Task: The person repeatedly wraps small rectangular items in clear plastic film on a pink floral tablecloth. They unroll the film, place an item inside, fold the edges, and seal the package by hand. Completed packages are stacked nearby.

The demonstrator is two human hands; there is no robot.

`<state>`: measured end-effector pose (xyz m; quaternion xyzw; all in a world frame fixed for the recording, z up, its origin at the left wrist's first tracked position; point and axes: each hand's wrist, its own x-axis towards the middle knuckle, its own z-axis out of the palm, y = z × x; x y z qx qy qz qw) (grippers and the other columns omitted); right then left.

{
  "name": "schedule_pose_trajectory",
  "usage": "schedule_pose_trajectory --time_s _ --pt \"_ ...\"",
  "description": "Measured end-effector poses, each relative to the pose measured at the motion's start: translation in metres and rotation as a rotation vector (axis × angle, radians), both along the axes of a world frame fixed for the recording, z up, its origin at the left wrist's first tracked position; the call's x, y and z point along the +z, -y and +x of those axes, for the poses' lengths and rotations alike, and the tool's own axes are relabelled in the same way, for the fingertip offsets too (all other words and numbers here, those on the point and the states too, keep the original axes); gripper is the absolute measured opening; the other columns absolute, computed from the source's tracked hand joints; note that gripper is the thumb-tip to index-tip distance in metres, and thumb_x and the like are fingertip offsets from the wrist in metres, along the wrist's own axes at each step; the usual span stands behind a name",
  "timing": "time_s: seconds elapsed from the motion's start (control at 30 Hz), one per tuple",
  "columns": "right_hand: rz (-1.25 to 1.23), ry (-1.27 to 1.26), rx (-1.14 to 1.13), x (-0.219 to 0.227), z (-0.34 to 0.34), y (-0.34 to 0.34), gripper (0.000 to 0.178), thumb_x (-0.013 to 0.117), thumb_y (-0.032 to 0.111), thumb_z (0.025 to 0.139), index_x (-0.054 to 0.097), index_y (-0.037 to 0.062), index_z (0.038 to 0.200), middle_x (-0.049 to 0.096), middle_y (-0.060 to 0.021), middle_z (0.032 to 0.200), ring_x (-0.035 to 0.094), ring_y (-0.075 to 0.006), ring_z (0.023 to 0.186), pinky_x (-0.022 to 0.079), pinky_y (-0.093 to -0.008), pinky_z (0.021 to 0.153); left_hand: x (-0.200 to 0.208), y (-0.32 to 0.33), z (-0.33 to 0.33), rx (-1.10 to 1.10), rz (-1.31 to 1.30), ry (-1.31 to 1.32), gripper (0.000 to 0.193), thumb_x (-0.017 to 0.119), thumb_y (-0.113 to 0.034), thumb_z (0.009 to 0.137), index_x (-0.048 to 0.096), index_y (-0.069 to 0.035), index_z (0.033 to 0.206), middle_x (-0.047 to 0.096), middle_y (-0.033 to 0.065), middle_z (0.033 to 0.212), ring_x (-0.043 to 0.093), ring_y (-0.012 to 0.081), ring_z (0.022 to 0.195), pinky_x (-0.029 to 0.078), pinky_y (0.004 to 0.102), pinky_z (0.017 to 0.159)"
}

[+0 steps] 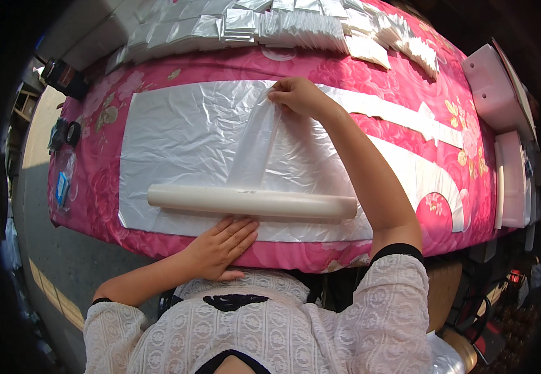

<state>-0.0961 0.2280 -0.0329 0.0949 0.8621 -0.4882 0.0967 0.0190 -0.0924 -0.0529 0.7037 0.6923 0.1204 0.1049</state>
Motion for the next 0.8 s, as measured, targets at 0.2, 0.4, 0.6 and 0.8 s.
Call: schedule_pose_trajectory --time_s 0.2,0.4,0.6,0.8 --pt "0.169 -0.320 0.024 0.044 0.061 0.044 0.061 0.057 0.039 0.085 0.041 0.0020 0.130 0.048 -0.0225 0.124 0.050 -0.0337 0.110 0.041 -0.0383 0.091 -0.001 0.003 0.010 0.043 -0.014 -0.006 0.081 0.046 -0.057 0.079 0.037 0.007 0.129 0.032 0.0215 0.139 0.023 0.0331 0.134 0.011 0.0488 0.110" --pt "0.485 -0.397 0.253 0.015 0.168 0.106 0.040 0.061 0.019 0.080 0.054 0.0099 0.119 0.060 -0.0086 0.103 0.056 -0.0270 0.092 0.046 -0.0361 0.080 -0.001 0.001 0.014 0.046 -0.030 -0.053 0.082 0.046 -0.058 0.079 0.037 0.006 0.129 0.031 0.0216 0.139 0.024 0.0324 0.133 0.012 0.0473 0.109" --pt "0.648 -0.352 -0.227 0.011 0.154 0.005 0.036 0.059 0.021 0.083 0.056 0.0113 0.118 0.062 -0.0080 0.094 0.057 -0.0264 0.085 0.046 -0.0349 0.073 0.000 0.006 0.013 0.018 0.008 0.031 0.081 0.046 -0.057 0.080 0.034 0.004 0.132 0.027 0.0193 0.142 0.023 0.0292 0.134 0.013 0.0439 0.109" --pt "0.555 -0.406 -0.133 0.031 0.175 0.020 0.041 0.065 0.013 0.077 0.056 0.0095 0.117 0.062 -0.0089 0.097 0.057 -0.0255 0.085 0.047 -0.0341 0.075 0.002 0.006 0.005 0.106 -0.033 0.019 0.077 0.054 -0.048 0.078 0.034 0.002 0.132 0.028 0.0178 0.142 0.023 0.0293 0.134 0.013 0.0433 0.109"
